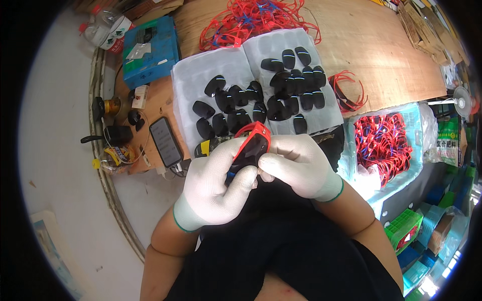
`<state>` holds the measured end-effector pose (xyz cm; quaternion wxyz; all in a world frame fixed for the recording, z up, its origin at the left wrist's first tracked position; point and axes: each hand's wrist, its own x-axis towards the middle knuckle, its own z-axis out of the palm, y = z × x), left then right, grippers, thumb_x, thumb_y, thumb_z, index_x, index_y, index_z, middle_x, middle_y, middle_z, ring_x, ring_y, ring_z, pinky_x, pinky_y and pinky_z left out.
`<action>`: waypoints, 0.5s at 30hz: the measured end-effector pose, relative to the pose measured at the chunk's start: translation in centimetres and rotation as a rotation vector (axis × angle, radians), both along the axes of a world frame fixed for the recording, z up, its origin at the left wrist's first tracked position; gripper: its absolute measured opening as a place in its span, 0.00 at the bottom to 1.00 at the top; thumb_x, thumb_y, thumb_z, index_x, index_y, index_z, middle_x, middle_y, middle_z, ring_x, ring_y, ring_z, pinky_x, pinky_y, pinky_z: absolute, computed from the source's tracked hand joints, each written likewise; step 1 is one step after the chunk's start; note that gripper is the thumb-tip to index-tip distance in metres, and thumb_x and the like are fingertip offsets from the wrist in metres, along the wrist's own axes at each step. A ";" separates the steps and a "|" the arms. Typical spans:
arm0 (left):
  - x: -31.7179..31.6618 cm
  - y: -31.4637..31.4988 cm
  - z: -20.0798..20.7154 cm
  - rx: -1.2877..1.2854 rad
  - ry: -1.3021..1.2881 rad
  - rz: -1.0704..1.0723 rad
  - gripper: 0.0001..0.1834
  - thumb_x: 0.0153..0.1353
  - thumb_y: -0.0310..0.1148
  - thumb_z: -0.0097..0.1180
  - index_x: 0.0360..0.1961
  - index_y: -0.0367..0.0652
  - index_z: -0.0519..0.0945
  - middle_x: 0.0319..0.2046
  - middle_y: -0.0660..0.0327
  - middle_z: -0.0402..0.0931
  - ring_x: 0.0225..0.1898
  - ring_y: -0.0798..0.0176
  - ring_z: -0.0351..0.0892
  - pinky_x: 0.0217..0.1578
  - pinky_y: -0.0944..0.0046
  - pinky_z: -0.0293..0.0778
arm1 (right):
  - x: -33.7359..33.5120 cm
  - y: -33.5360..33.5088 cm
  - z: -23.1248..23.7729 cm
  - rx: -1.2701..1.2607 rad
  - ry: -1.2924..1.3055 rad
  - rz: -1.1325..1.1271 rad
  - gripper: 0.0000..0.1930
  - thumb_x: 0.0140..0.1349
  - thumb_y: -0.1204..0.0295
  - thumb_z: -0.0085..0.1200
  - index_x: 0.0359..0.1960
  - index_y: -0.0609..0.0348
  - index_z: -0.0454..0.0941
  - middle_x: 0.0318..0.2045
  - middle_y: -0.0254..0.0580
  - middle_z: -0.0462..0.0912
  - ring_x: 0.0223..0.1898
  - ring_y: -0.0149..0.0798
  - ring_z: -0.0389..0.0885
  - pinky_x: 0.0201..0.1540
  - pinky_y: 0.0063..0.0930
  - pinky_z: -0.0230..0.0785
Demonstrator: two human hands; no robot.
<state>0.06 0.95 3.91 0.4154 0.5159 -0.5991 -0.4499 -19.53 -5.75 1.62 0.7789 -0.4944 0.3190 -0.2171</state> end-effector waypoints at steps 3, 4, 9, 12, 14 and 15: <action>-0.2 -0.1 0.2 -0.114 -0.166 -0.033 0.19 0.67 0.23 0.57 0.58 0.31 0.76 0.30 0.57 0.84 0.27 0.64 0.86 0.32 0.68 0.80 | -0.1 -0.3 0.9 -0.012 0.058 -0.007 0.08 0.70 0.71 0.56 0.34 0.62 0.82 0.25 0.31 0.79 0.28 0.21 0.71 0.32 0.22 0.63; -0.4 -0.1 0.1 -0.178 -0.228 -0.033 0.20 0.66 0.21 0.58 0.59 0.31 0.76 0.32 0.55 0.86 0.30 0.60 0.88 0.35 0.66 0.83 | -0.1 -0.4 1.0 0.002 0.072 -0.014 0.09 0.70 0.71 0.56 0.33 0.62 0.82 0.25 0.30 0.78 0.28 0.21 0.70 0.32 0.23 0.62; -1.2 0.1 0.4 -0.288 -0.302 0.035 0.21 0.58 0.19 0.61 0.54 0.25 0.77 0.31 0.50 0.85 0.26 0.54 0.87 0.31 0.62 0.82 | -0.5 -0.2 -0.4 -0.083 -0.062 -0.020 0.11 0.69 0.72 0.57 0.28 0.62 0.77 0.22 0.30 0.72 0.26 0.22 0.66 0.29 0.26 0.58; -1.6 -0.1 0.3 -0.339 -0.359 0.044 0.20 0.60 0.20 0.60 0.54 0.27 0.77 0.28 0.54 0.84 0.24 0.58 0.86 0.29 0.64 0.80 | -0.7 -0.5 -0.3 -0.091 -0.098 -0.022 0.11 0.69 0.72 0.58 0.27 0.62 0.76 0.23 0.32 0.72 0.25 0.24 0.66 0.28 0.27 0.58; -1.7 -0.5 0.3 -0.305 -0.370 0.020 0.20 0.58 0.20 0.61 0.53 0.27 0.78 0.29 0.51 0.84 0.24 0.54 0.86 0.28 0.62 0.81 | -1.2 -1.0 -0.6 -0.157 -0.083 -0.006 0.10 0.68 0.73 0.59 0.28 0.62 0.77 0.23 0.34 0.74 0.25 0.25 0.70 0.29 0.26 0.61; -1.7 -0.9 0.3 -0.275 -0.372 0.006 0.20 0.58 0.20 0.62 0.53 0.28 0.78 0.29 0.51 0.84 0.23 0.53 0.86 0.27 0.62 0.80 | -1.5 -1.0 -0.7 -0.191 -0.073 -0.061 0.08 0.67 0.73 0.61 0.31 0.63 0.78 0.25 0.36 0.76 0.26 0.27 0.73 0.31 0.26 0.64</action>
